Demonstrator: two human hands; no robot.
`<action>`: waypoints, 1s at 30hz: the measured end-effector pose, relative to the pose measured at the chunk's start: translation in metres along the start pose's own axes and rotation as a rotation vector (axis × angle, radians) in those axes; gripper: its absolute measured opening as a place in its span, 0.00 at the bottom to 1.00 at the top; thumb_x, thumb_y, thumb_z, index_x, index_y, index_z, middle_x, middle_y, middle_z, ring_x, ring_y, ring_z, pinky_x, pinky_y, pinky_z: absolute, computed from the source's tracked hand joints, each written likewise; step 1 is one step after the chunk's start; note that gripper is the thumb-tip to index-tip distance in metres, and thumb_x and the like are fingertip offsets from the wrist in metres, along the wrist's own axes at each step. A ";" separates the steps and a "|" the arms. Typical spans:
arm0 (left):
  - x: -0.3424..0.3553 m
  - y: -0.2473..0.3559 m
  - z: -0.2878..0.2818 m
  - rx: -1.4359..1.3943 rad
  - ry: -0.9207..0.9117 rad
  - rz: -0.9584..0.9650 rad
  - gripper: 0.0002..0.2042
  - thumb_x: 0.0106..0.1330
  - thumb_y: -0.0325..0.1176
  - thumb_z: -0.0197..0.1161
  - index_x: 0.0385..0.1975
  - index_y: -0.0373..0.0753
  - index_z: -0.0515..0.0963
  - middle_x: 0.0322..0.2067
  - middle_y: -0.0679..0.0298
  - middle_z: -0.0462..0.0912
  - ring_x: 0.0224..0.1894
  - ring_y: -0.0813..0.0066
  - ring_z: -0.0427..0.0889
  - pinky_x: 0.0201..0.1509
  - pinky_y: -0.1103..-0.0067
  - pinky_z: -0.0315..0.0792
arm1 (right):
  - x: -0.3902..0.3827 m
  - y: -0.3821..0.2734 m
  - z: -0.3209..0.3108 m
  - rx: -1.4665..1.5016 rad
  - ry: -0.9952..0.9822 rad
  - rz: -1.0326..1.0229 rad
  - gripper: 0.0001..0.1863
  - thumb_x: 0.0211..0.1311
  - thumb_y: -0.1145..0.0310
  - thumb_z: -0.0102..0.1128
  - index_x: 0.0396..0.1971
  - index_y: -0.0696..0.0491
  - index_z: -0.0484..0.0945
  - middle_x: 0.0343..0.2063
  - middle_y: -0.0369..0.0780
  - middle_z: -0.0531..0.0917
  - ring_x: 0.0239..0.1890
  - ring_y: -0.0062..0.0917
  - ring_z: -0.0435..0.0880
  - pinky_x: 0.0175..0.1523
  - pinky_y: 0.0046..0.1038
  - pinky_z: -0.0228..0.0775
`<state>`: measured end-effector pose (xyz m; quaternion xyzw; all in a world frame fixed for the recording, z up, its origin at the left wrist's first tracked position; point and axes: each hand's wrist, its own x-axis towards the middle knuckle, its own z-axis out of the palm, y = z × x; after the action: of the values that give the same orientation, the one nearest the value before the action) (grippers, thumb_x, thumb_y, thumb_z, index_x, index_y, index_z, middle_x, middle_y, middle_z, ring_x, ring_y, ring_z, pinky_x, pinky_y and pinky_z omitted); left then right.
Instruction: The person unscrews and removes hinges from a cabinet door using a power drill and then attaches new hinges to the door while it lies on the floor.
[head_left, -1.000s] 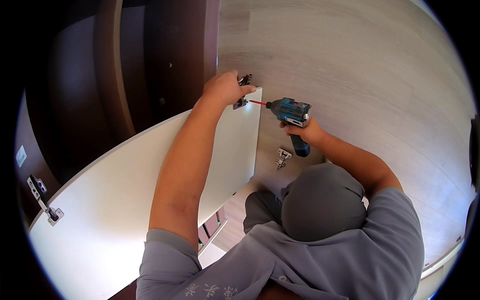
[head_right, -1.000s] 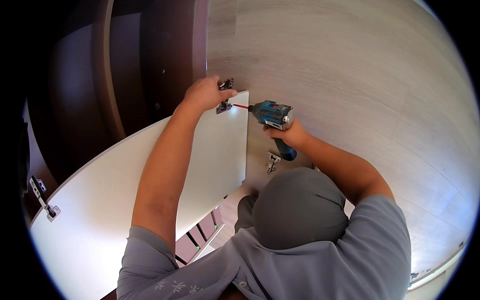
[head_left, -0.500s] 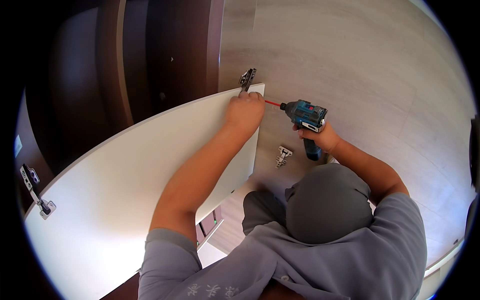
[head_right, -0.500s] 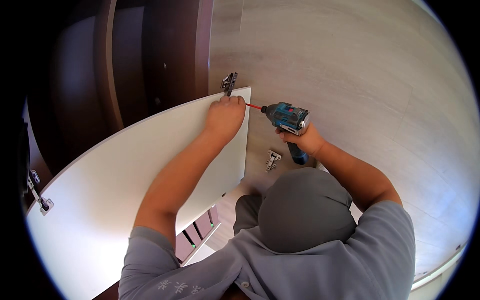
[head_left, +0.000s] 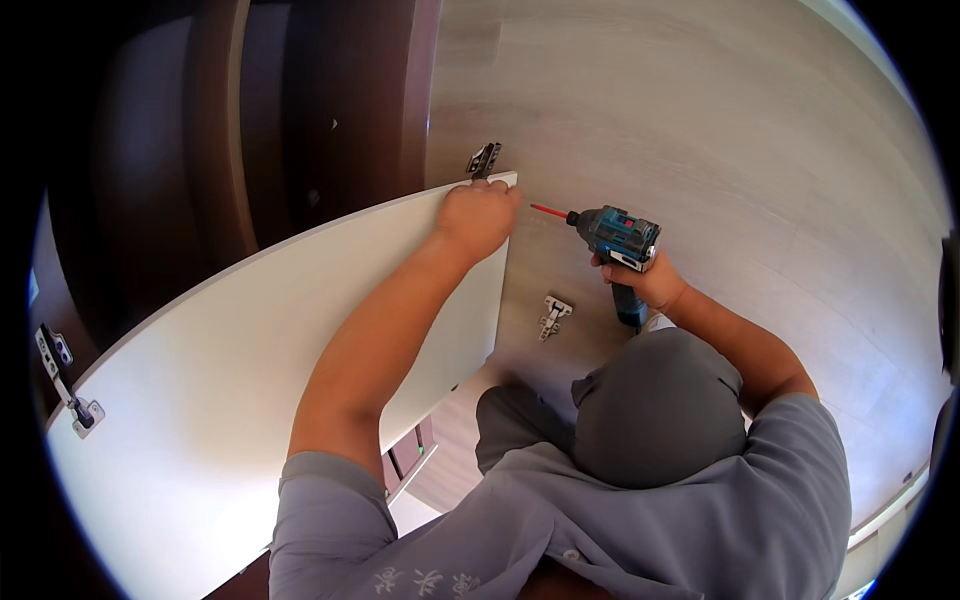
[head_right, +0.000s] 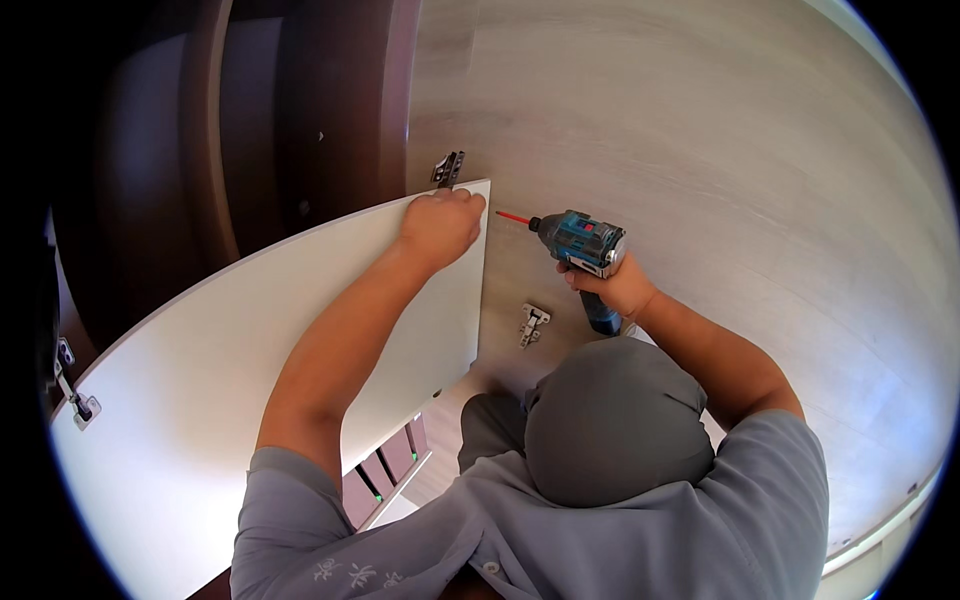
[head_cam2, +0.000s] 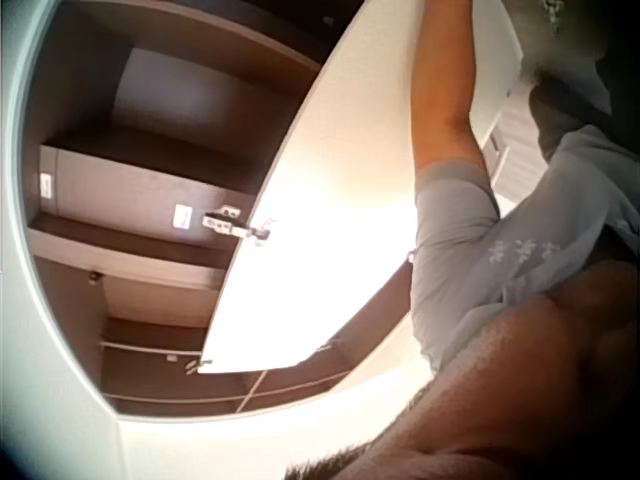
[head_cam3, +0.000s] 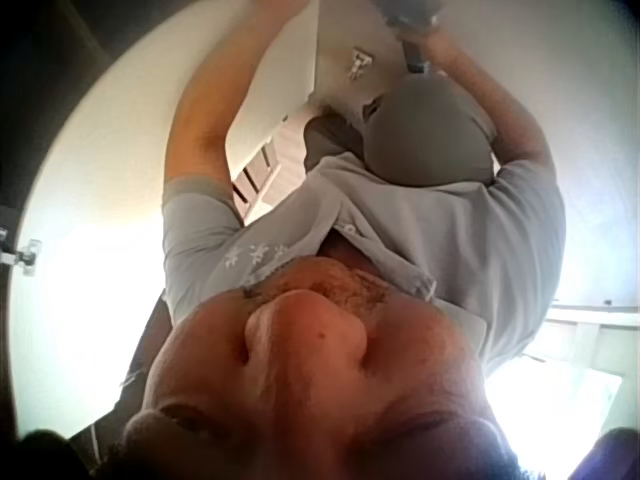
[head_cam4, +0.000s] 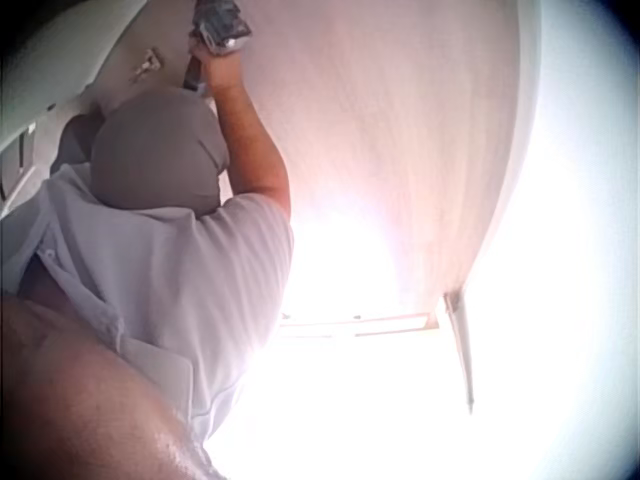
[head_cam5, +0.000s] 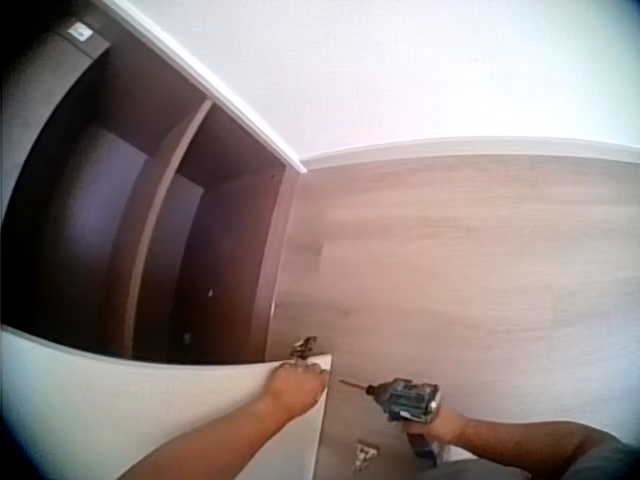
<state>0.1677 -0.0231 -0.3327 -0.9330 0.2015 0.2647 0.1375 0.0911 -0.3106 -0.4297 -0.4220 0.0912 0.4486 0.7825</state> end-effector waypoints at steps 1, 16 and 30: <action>0.000 0.004 -0.009 -0.110 0.003 -0.035 0.06 0.67 0.27 0.59 0.39 0.42 0.82 0.34 0.65 0.85 0.38 0.68 0.86 0.36 0.71 0.80 | 0.001 0.000 -0.001 -0.009 -0.004 0.008 0.20 0.61 0.78 0.71 0.53 0.54 0.81 0.43 0.35 0.87 0.45 0.20 0.84 0.51 0.29 0.80; 0.053 -0.025 -0.062 -0.616 -0.072 -0.490 0.27 0.65 0.54 0.67 0.50 0.34 0.84 0.44 0.56 0.88 0.47 0.60 0.86 0.51 0.68 0.79 | 0.039 0.016 0.039 0.044 -0.136 -0.087 0.17 0.63 0.76 0.72 0.51 0.52 0.82 0.43 0.34 0.88 0.42 0.18 0.84 0.49 0.27 0.79; 0.066 -0.020 -0.054 -0.380 -0.380 -0.456 0.21 0.65 0.53 0.69 0.43 0.41 0.87 0.39 0.56 0.89 0.46 0.56 0.87 0.50 0.64 0.79 | 0.056 0.030 0.034 -0.148 -0.105 -0.193 0.22 0.59 0.67 0.78 0.53 0.51 0.82 0.47 0.35 0.89 0.48 0.22 0.85 0.59 0.29 0.76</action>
<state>0.2516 -0.0455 -0.3212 -0.8970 -0.0943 0.4286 0.0520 0.0924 -0.2436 -0.4549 -0.4614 -0.0243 0.3985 0.7923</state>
